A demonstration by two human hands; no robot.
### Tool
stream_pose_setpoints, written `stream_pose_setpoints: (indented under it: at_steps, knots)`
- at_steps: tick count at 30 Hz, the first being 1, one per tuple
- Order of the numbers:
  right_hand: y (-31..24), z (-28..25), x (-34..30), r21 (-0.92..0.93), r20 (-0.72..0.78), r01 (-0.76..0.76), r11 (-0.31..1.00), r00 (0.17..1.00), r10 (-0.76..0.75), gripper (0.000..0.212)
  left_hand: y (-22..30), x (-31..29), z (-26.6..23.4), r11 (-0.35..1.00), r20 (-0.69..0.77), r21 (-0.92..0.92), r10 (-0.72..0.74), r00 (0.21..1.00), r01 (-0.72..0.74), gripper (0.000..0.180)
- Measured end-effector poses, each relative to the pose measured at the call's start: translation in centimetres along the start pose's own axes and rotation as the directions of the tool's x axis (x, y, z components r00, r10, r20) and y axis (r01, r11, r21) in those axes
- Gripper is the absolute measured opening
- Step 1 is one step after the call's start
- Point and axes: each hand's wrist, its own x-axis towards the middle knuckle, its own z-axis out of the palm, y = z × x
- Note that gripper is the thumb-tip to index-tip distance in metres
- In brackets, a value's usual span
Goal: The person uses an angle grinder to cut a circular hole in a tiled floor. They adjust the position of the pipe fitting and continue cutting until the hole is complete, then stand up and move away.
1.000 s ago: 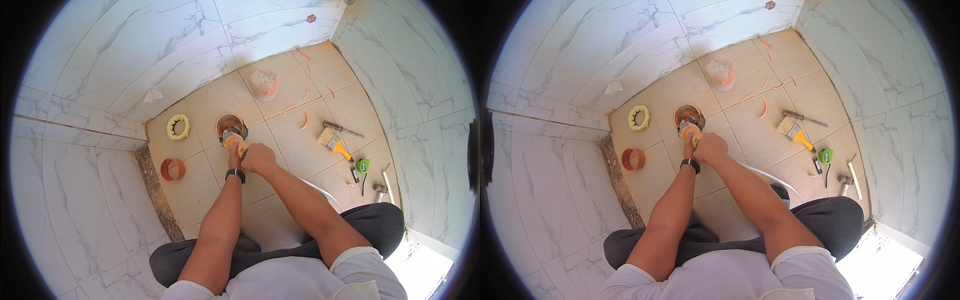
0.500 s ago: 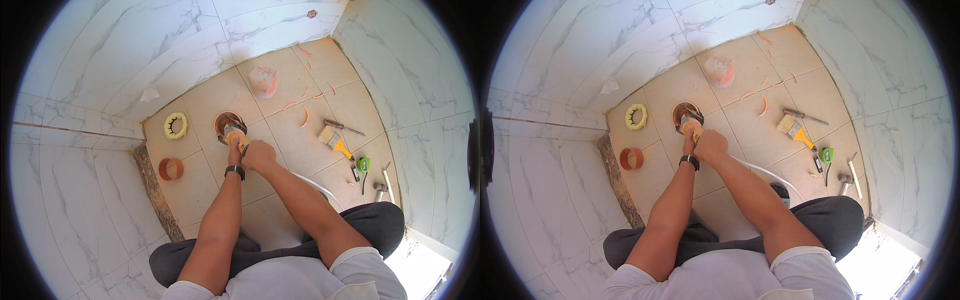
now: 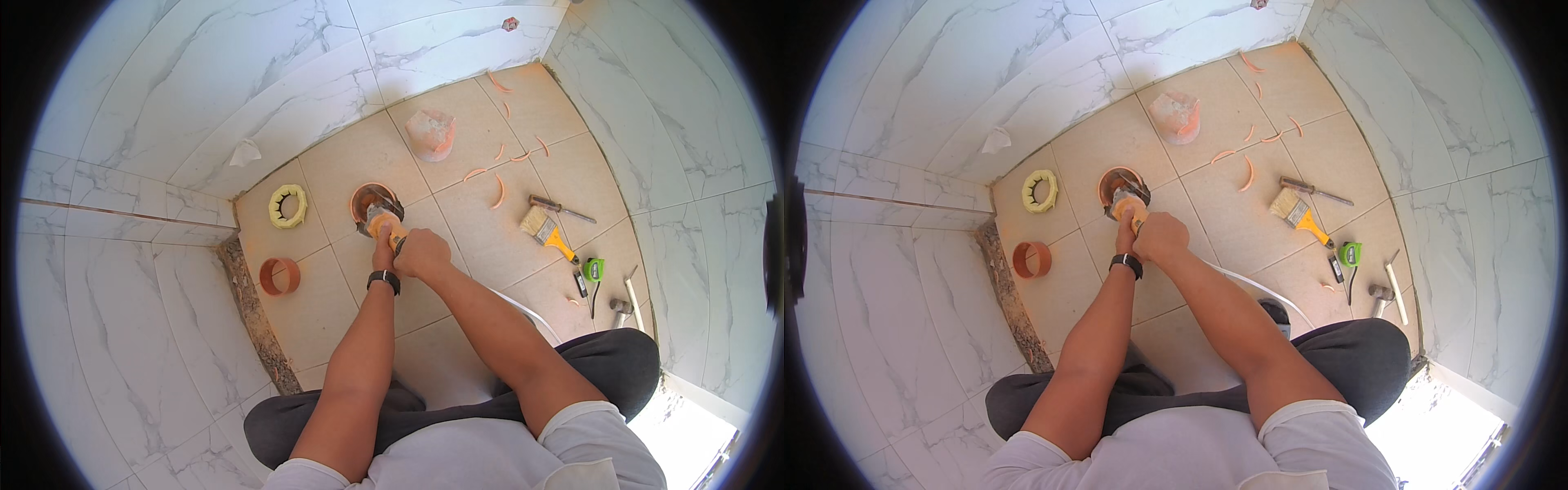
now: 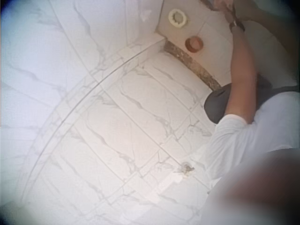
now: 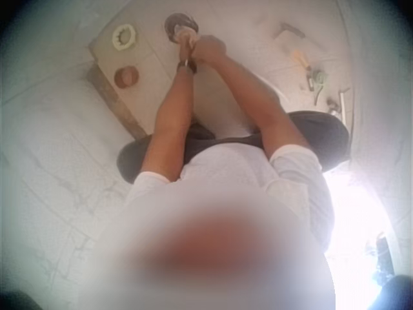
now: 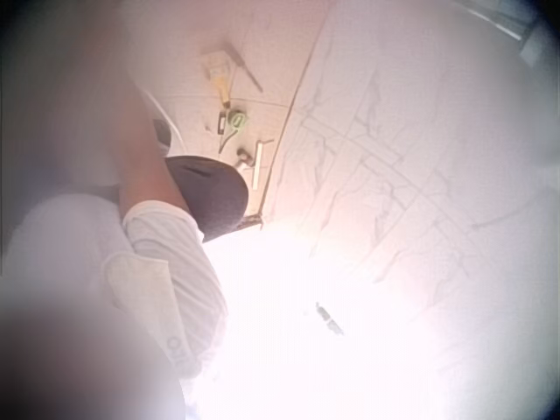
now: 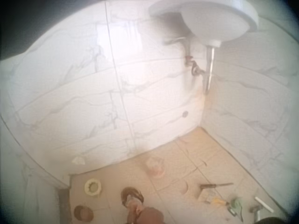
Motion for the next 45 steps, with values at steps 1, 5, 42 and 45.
stream_pose_setpoints:
  at_steps: [1, 5, 42, 45]
  knots:
    - [0.0, -0.1, -0.1, -0.001, 0.005, 0.002, 1.000, 1.000, -0.002, 0.038, 0.0, 0.0, 0.0, 1.000, -0.011, 0.000, -0.002, 1.000, 0.002, 0.062]
    - [-0.2, -0.4, -0.3, 0.013, 0.024, -0.024, 1.000, 0.999, 0.024, 0.034, 0.0, 0.0, 0.0, 1.000, -0.010, 0.004, -0.001, 1.000, 0.001, 0.062]
    - [-0.4, 0.7, -0.9, 0.093, 0.004, -0.002, 0.996, 1.000, 0.001, 0.035, 0.9, -0.8, -1.3, 0.999, 0.012, 0.019, -0.044, 0.999, 0.043, 0.057]
    - [-0.5, 0.7, -1.0, 0.080, 0.016, 0.002, 0.997, 1.000, -0.003, 0.031, 0.9, -0.6, -1.5, 0.999, 0.004, 0.024, -0.047, 0.999, 0.047, 0.055]
